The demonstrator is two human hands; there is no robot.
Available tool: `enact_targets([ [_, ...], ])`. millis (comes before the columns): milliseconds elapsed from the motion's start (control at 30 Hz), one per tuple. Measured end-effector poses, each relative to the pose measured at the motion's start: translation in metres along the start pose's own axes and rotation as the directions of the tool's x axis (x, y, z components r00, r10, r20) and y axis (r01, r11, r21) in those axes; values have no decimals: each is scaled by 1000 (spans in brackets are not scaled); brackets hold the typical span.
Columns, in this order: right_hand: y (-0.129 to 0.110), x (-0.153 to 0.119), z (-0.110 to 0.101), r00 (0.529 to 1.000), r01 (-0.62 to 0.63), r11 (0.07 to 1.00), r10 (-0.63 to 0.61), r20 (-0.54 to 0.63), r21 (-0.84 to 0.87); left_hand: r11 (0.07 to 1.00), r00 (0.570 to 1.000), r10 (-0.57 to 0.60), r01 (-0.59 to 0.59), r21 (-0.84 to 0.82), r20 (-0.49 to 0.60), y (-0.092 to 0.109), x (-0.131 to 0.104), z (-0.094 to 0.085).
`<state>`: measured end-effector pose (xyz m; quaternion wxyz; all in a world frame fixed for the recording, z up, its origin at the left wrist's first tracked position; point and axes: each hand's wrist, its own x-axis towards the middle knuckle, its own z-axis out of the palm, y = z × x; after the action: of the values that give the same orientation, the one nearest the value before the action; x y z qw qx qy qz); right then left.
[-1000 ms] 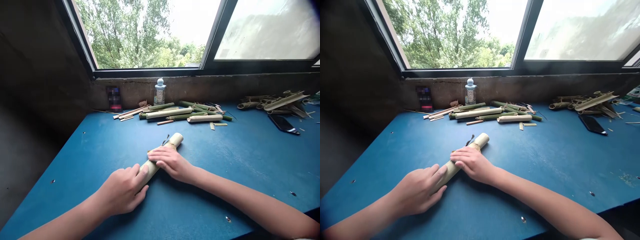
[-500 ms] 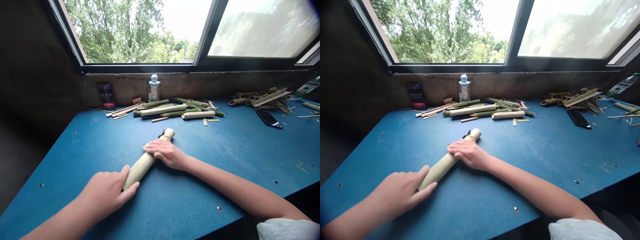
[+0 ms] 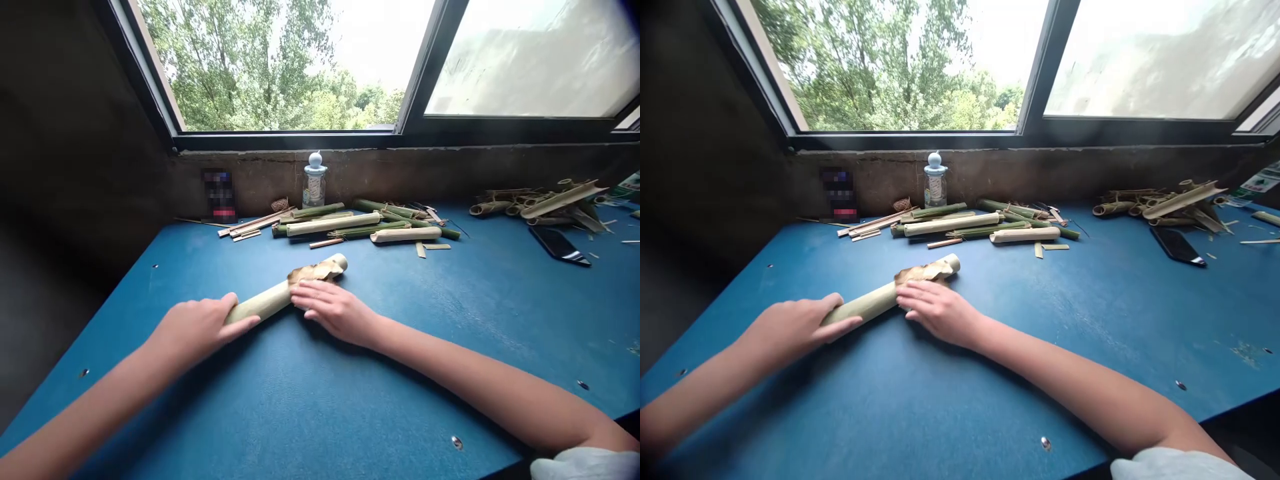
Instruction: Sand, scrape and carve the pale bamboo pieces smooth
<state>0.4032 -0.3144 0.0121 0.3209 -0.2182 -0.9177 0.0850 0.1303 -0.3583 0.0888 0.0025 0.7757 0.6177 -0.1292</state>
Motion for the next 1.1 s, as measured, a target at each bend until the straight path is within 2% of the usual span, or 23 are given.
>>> enact_targets([
  [67, 23, -7, -9, 989, -137, 991, 136, -58, -2, 988, 997, -16, 28, -154, 79, -13, 9, -7],
  [100, 37, -11, -14, 971, -220, 976, 219, -101, -1, 983, 997, -35, 48, -177, 72, -16, 11, -8],
  [167, 61, -21, -23, 922, -347, 938, 343, -181, 8, 992, 997, -75, 73, -105, -19, -17, 10, -4],
  [233, 78, -30, -29, 877, -419, 908, 410, -251, 18, 997, 991, -53, 58, 41, -126, -12, 3, 4],
  [300, 87, -35, -31, 837, -467, 884, 454, -306, 34, 988, 981, 31, -1, 155, -192, -1, -7, 16],
  [367, 88, -35, -30, 827, -470, 882, 456, -330, 42, 980, 951, 150, -106, 170, -271, 15, -18, 27],
  [400, 84, -33, -29, 838, -453, 891, 440, -322, 39, 972, 919, 225, -186, 145, -323, 24, -24, 33],
  [433, 78, -31, -27, 858, -426, 904, 414, -302, 29, 951, 864, 309, -290, 109, -397, 32, -29, 38],
  [467, 67, -27, -25, 886, -388, 921, 378, -270, 16, 907, 793, 402, -412, 84, -458, 40, -33, 43],
  [533, 37, -21, -19, 944, -282, 959, 279, -178, 4, 813, 643, 531, -570, 119, -551, 50, -35, 49],
  [600, 2, -16, -12, 987, -138, 989, 142, -71, 47, 739, 533, 610, -650, 177, -587, 52, -34, 51],
  [667, -20, -12, -8, 999, 29, 987, -33, 25, 157, 686, 456, 654, -695, 218, -604, 48, -30, 49],
  [700, -22, -9, -8, 992, 106, 973, -119, 52, 206, 667, 431, 668, -708, 231, -607, 46, -29, 48],
  [767, -7, -5, -13, 972, 219, 950, -232, 33, 224, 644, 406, 691, -722, 254, -598, 41, -27, 47],
  [800, 5, -3, -16, 984, 177, 971, -174, -35, 158, 640, 406, 698, -724, 259, -589, 40, -27, 47],
  [867, 24, -2, -21, 989, -35, 998, 41, -145, 46, 637, 413, 705, -726, 259, -577, 41, -28, 48],
  [933, 19, -4, -19, 982, -92, 995, 96, -162, 31, 637, 408, 702, -726, 258, -583, 44, -30, 49],
  [967, 9, -6, -16, 986, -75, 996, 80, -145, 40, 635, 402, 701, -728, 258, -589, 46, -31, 48],
  [1033, -12, -10, -10, 998, 57, 990, -58, 0, 127, 621, 377, 705, -738, 265, -601, 49, -32, 46],
  [1100, -12, -13, -10, 966, 244, 957, -254, 51, 157, 600, 346, 711, -752, 273, -612, 50, -32, 43],
])
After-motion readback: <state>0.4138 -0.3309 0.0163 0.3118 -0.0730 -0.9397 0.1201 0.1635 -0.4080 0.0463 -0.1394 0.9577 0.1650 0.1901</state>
